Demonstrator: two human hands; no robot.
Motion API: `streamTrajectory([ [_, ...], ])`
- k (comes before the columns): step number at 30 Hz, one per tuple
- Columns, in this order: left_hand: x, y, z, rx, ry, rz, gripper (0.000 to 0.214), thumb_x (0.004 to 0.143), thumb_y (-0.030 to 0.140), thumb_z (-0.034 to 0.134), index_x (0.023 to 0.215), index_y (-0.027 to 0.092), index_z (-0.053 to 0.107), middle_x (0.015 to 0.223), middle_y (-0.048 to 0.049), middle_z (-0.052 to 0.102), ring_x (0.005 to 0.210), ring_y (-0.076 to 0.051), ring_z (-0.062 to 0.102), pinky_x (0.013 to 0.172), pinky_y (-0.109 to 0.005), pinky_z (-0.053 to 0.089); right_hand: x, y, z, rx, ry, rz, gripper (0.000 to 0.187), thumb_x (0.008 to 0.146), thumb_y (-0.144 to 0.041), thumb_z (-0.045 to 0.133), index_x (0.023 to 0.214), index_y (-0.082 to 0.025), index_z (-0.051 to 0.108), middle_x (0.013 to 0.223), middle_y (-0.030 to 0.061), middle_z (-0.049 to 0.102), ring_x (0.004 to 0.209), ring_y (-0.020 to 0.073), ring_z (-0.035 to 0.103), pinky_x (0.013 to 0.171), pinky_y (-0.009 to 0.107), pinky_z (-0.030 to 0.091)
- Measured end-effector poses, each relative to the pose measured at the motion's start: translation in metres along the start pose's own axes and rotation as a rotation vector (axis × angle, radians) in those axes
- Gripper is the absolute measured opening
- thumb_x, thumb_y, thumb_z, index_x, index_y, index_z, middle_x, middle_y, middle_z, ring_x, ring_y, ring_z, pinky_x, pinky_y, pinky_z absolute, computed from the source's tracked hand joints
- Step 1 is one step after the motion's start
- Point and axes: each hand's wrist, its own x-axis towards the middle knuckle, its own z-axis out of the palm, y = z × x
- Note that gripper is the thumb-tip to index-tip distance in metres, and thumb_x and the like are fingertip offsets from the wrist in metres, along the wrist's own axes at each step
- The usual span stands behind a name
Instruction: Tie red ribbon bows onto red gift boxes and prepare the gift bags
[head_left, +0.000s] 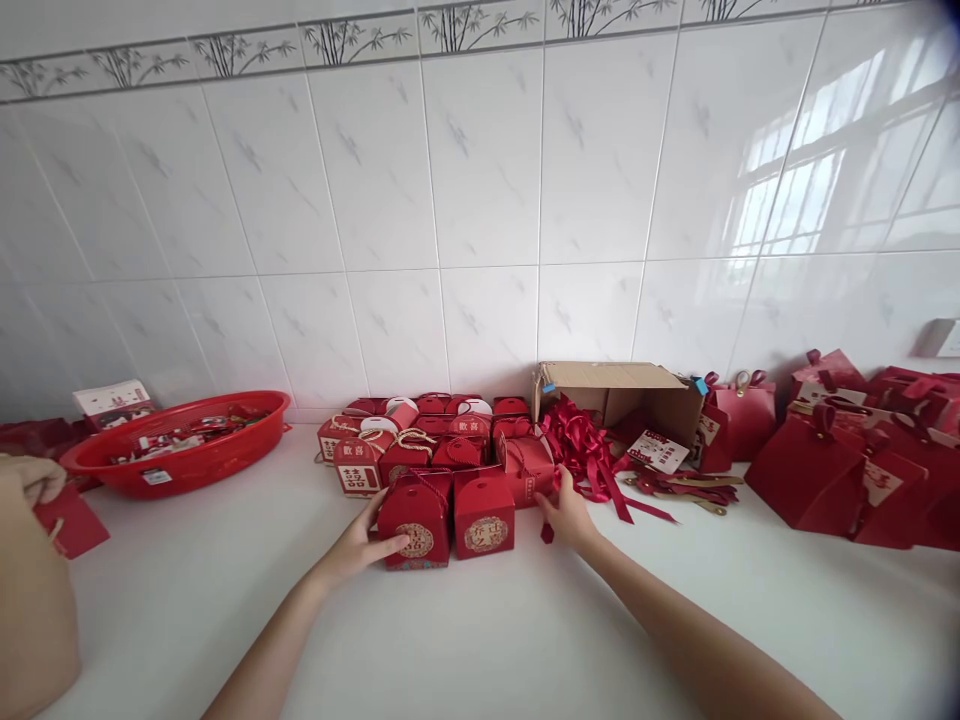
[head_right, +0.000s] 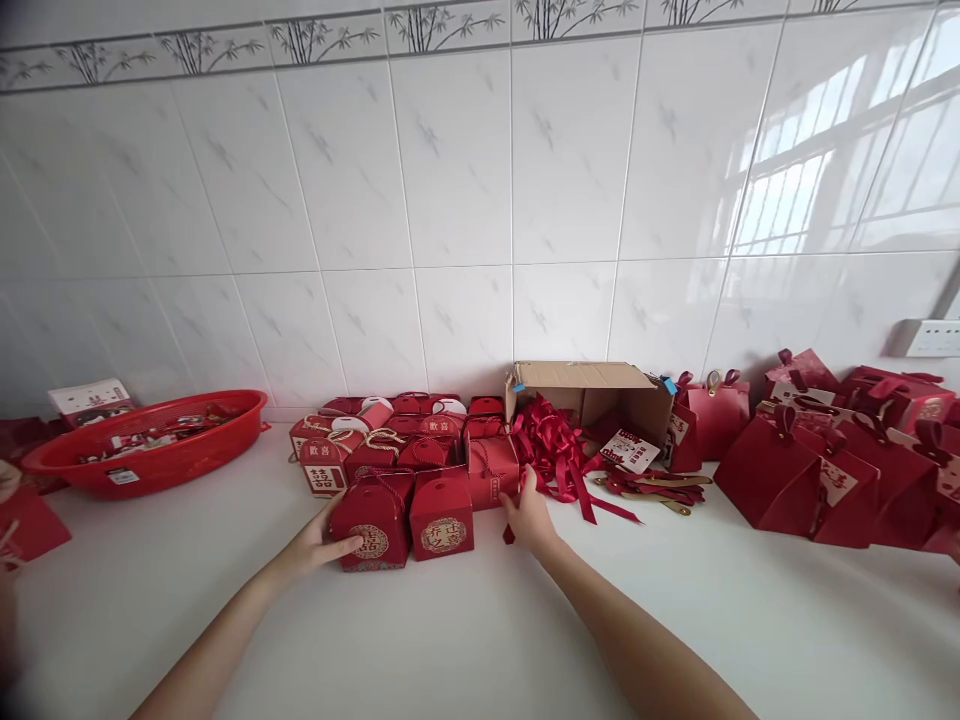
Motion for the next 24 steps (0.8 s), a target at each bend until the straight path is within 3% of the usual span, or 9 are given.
streamTrajectory([
  [2, 0.0, -0.001, -0.001, -0.005, 0.0, -0.007, 0.094, 0.061, 0.037, 0.082, 0.14, 0.021, 0.032, 0.137, -0.0153, 0.049, 0.122, -0.031, 0.052, 0.1, -0.041, 0.047, -0.01, 0.002, 0.007, 0.119, -0.002, -0.008, 0.054, 0.092, -0.038, 0.036, 0.136, -0.014, 0.015, 0.087, 0.0083, 0.068, 0.082, 0.0224, 0.068, 0.077, 0.035, 0.052],
  [4, 0.001, -0.003, -0.003, 0.002, -0.006, -0.013, 0.095, 0.06, 0.035, 0.083, 0.14, 0.022, 0.032, 0.139, -0.0147, 0.048, 0.124, -0.031, 0.05, 0.101, -0.042, 0.046, -0.024, 0.002, 0.014, 0.218, -0.028, -0.034, 0.05, 0.092, -0.042, 0.034, 0.132, -0.015, 0.022, 0.108, 0.0137, 0.065, 0.095, 0.0209, 0.067, 0.081, 0.035, 0.053],
  [7, 0.0, -0.003, -0.007, 0.024, -0.042, 0.004, 0.095, 0.061, 0.032, 0.083, 0.14, 0.023, 0.033, 0.142, -0.0136, 0.045, 0.127, -0.031, 0.047, 0.102, -0.043, 0.045, -0.039, -0.007, 0.026, 0.316, -0.105, -0.098, 0.053, 0.086, -0.045, 0.047, 0.129, -0.019, 0.032, 0.134, 0.0143, 0.05, 0.118, 0.0192, 0.056, 0.093, 0.033, 0.05],
  [10, -0.003, 0.001, -0.011, -0.003, -0.114, -0.018, 0.096, 0.061, 0.03, 0.084, 0.141, 0.025, 0.032, 0.14, -0.012, 0.048, 0.124, -0.03, 0.05, 0.1, -0.042, 0.047, -0.052, -0.022, 0.034, 0.319, -0.171, -0.171, 0.064, 0.078, -0.041, 0.061, 0.133, -0.022, 0.033, 0.131, 0.0119, 0.051, 0.119, 0.0209, 0.053, 0.096, 0.035, 0.049],
  [13, -0.007, 0.007, -0.009, -0.008, -0.195, -0.038, 0.092, 0.061, 0.028, 0.083, 0.139, 0.027, 0.036, 0.136, -0.0094, 0.052, 0.121, -0.029, 0.053, 0.1, -0.043, 0.047, -0.069, -0.028, 0.028, 0.233, -0.189, -0.241, 0.059, 0.076, -0.033, 0.065, 0.129, -0.023, 0.041, 0.12, 0.0102, 0.053, 0.11, 0.0227, 0.057, 0.088, 0.038, 0.052],
  [16, -0.01, 0.013, 0.01, 0.022, -0.254, -0.013, 0.089, 0.061, 0.027, 0.083, 0.137, 0.028, 0.039, 0.138, -0.0082, 0.051, 0.121, -0.029, 0.053, 0.1, -0.041, 0.048, -0.085, -0.018, 0.009, 0.201, -0.182, -0.246, 0.046, 0.078, -0.029, 0.062, 0.121, -0.025, 0.046, 0.115, 0.0084, 0.053, 0.102, 0.0215, 0.058, 0.081, 0.036, 0.054],
  [19, -0.007, 0.012, 0.047, 0.021, -0.262, 0.025, 0.083, 0.062, 0.031, 0.082, 0.135, 0.025, 0.042, 0.135, -0.0089, 0.054, 0.118, -0.028, 0.055, 0.098, -0.039, 0.049, -0.082, 0.003, -0.012, 0.184, -0.109, -0.237, 0.04, 0.081, -0.03, 0.058, 0.118, -0.024, 0.045, 0.115, 0.0094, 0.051, 0.1, 0.022, 0.057, 0.078, 0.036, 0.054],
  [22, 0.003, 0.003, 0.079, 0.06, -0.1, 0.081, 0.071, 0.065, 0.038, 0.079, 0.127, 0.021, 0.049, 0.124, -0.0114, 0.061, 0.112, -0.029, 0.059, 0.092, -0.038, 0.052, -0.061, 0.015, -0.02, 0.138, -0.03, -0.19, 0.035, 0.082, -0.03, 0.054, 0.114, -0.021, 0.044, 0.113, 0.0112, 0.05, 0.096, 0.0227, 0.057, 0.079, 0.04, 0.054],
  [24, 0.011, -0.004, 0.087, 0.079, 0.046, 0.103, 0.068, 0.065, 0.043, 0.077, 0.124, 0.019, 0.052, 0.118, -0.0123, 0.064, 0.108, -0.031, 0.062, 0.089, -0.04, 0.053, -0.046, 0.014, -0.016, 0.121, -0.013, -0.18, 0.033, 0.081, -0.029, 0.053, 0.111, -0.02, 0.044, 0.111, 0.0115, 0.05, 0.093, 0.0226, 0.058, 0.08, 0.042, 0.053],
])
